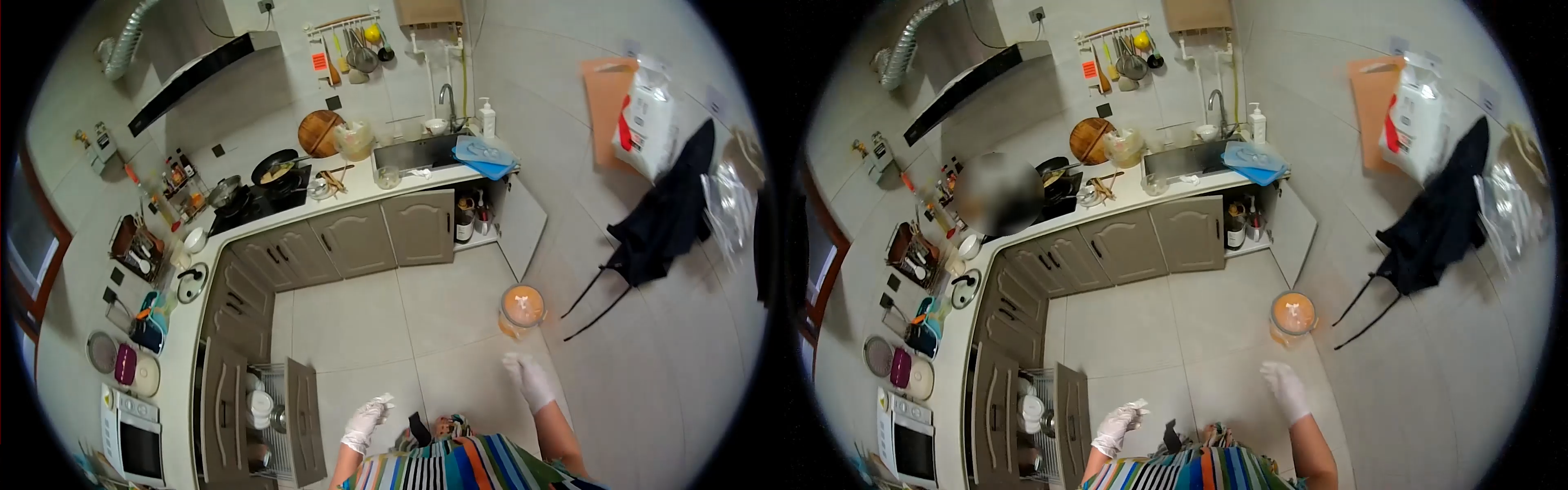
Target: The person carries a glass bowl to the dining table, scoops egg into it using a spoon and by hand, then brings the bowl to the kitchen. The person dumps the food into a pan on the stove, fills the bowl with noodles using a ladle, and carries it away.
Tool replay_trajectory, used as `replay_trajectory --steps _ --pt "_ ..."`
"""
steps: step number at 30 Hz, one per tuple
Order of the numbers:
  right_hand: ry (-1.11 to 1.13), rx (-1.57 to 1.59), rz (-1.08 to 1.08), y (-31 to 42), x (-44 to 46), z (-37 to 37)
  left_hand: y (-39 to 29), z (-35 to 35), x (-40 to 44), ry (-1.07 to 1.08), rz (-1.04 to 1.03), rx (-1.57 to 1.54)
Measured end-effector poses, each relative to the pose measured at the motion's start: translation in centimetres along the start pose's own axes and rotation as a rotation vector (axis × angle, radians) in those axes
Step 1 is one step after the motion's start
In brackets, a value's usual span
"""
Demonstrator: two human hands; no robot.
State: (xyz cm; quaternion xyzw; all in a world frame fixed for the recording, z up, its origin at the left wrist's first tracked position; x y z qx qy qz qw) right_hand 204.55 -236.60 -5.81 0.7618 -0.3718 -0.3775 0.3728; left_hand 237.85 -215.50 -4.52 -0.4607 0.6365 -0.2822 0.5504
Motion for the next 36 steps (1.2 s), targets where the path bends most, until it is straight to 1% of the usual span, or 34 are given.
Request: replay_trajectory --steps 1,2,4,6,8,10,11,12,13,14,15,17,19,20,22,24,26,27,28,29,30,31,33,34,36 --pt "0.059 -0.115 -0.008 1.7 3.9 -1.9 -1.5 1.2 2.2 0.013 -0.004 0.010" --pt "0.143 -0.377 0.095 1.1 9.7 -1.7 -3.2 2.5 4.3 -0.028 0.000 0.047" --pt "0.264 -0.614 0.222 1.8 17.7 -4.1 -6.0 5.4 8.4 -0.089 -0.027 0.004" --pt "0.368 -0.374 0.161 5.4 23.2 -10.5 -9.9 6.7 12.9 -0.073 -0.089 -0.100" --pt "0.488 0.068 -0.026 6.5 27.9 -15.1 -13.6 7.4 17.9 -0.054 -0.177 -0.258" --pt "0.531 -0.458 0.157 8.5 32.3 -20.3 -17.8 7.4 25.1 -0.028 -0.220 -0.247" --pt "0.555 -0.648 0.231 9.6 34.3 -22.7 -21.2 6.4 28.8 -0.026 -0.240 -0.257" --pt "0.562 -0.833 0.314 10.6 36.3 -25.1 -23.9 5.5 32.9 0.015 -0.238 -0.285" --pt "0.579 -0.940 0.373 11.3 37.9 -27.2 -26.1 4.7 36.8 0.054 -0.230 -0.314" --pt "0.600 -1.047 0.442 12.4 39.8 -28.8 -28.8 4.1 40.5 0.119 -0.328 -0.328" --pt "0.597 -0.949 0.499 13.6 42.0 -29.7 -31.4 3.7 43.9 0.182 -0.426 -0.342" --pt "0.583 -0.748 0.615 16.3 46.6 -30.6 -34.2 4.6 51.5 0.133 -0.332 -0.717" --pt "0.715 -0.493 0.309 17.0 51.4 -30.7 -34.1 9.0 60.6 -0.075 -0.259 -0.717" --pt "0.735 -0.516 0.288 17.8 53.2 -30.5 -34.4 10.9 64.2 -0.175 -0.220 -0.710" --pt "0.775 -0.564 0.245 19.3 56.7 -30.1 -37.1 11.9 68.6 -0.149 -0.187 -0.798" --pt "0.799 -0.537 0.274 20.8 61.2 -28.6 -40.9 13.1 72.5 -0.172 -0.175 -0.942" --pt "0.773 -0.347 -0.007 22.5 63.9 -26.1 -45.5 14.1 75.2 -0.246 -0.161 -1.133" --pt "0.757 -0.254 -0.139 24.2 65.2 -25.2 -46.2 15.7 77.5 -0.193 -0.227 -1.109" --pt "0.818 -0.307 -0.015 27.1 66.1 -24.9 -46.9 17.3 79.8 -0.141 -0.294 -1.085" --pt "0.875 -0.357 0.107 29.9 66.8 -24.7 -48.2 17.2 82.0 -0.281 -0.275 -1.185" --pt "0.892 -0.439 0.150 32.1 68.1 -24.1 -49.6 16.8 83.9 -0.424 -0.255 -1.280" --pt "0.907 -0.519 0.196 34.3 69.5 -23.6 -50.7 15.9 85.3 -0.350 -0.244 -1.220" --pt "0.836 -0.759 0.155 38.5 74.5 -22.0 -54.6 12.7 87.3 -0.167 -0.228 -1.088" --pt "0.708 -0.618 0.066 39.1 77.5 -21.5 -56.1 10.6 89.4 -0.131 -0.302 -0.904" --pt "0.484 -0.348 -0.095 38.7 84.1 -21.8 -60.3 5.9 89.3 0.099 -0.489 -0.742"
Point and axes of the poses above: each hand's wrist, its own x-axis towards the middle knuckle, its own z-axis out of the back of the hand, y = z × x, the point moved 5 cm from there along x, towards the middle knuckle, and after that the axes turned 15 degrees about y, right-handed, at the moved point
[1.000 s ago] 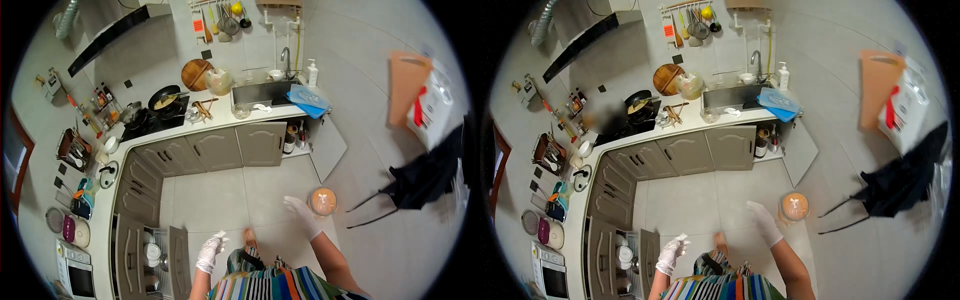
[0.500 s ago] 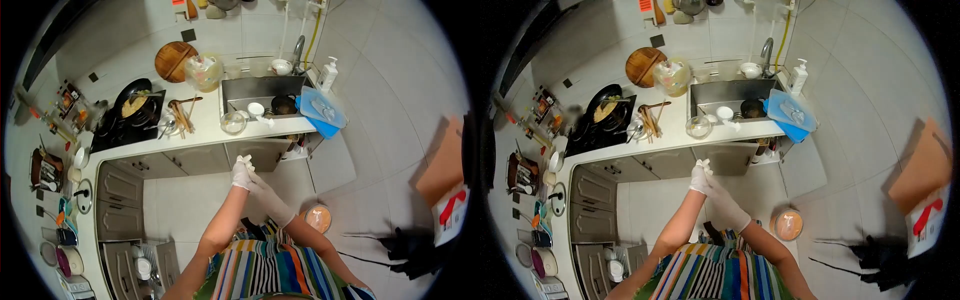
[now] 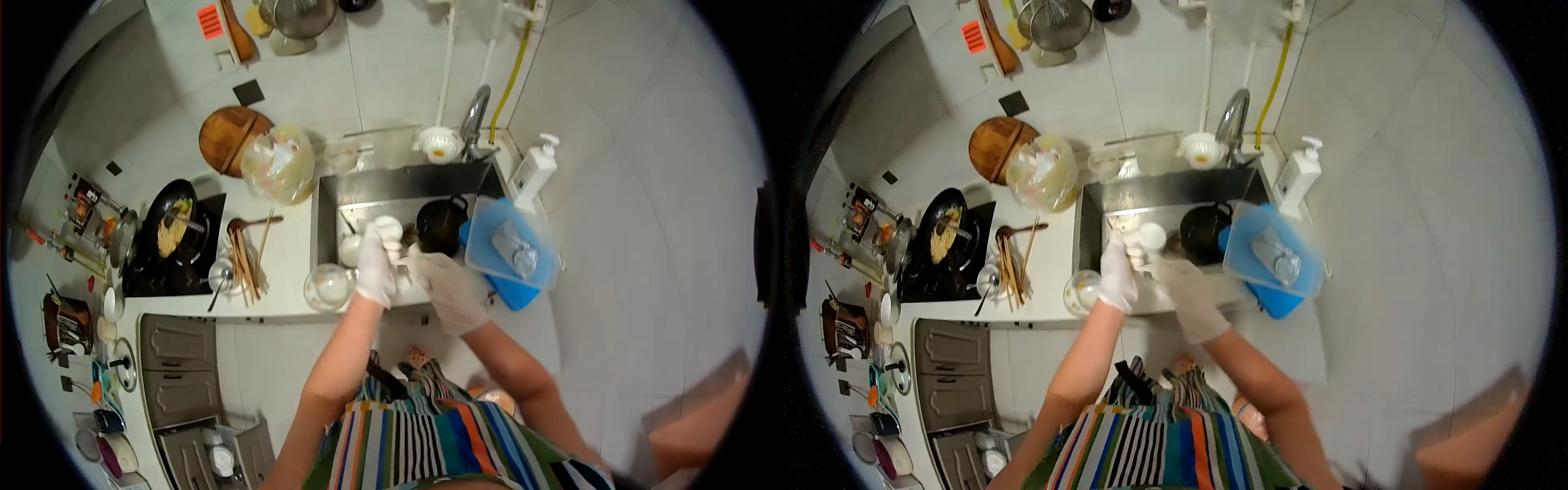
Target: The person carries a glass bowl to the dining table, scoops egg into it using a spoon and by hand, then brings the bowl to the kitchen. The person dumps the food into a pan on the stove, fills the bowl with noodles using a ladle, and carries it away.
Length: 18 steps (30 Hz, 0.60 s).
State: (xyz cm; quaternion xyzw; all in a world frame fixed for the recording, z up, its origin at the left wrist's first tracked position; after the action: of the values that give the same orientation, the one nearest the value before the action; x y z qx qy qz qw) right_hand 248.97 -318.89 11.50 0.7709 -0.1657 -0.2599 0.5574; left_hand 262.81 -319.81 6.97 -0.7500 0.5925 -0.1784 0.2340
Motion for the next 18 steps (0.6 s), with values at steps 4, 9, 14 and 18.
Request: replay_trajectory --steps 4,9,14,18 --pt "0.256 0.643 0.500 2.2 8.0 1.3 -0.1 -4.1 -0.6 0.225 0.010 0.945" --pt "0.000 0.813 0.178 -2.3 11.8 0.7 -0.5 -0.8 1.1 0.060 0.022 0.657" --pt "-0.374 0.096 0.266 -2.5 13.5 1.4 0.7 2.6 3.8 -0.125 -0.010 0.133" --pt "-0.178 -0.493 0.394 -5.5 17.0 0.8 -0.4 9.8 8.5 -0.236 -0.063 -0.053"
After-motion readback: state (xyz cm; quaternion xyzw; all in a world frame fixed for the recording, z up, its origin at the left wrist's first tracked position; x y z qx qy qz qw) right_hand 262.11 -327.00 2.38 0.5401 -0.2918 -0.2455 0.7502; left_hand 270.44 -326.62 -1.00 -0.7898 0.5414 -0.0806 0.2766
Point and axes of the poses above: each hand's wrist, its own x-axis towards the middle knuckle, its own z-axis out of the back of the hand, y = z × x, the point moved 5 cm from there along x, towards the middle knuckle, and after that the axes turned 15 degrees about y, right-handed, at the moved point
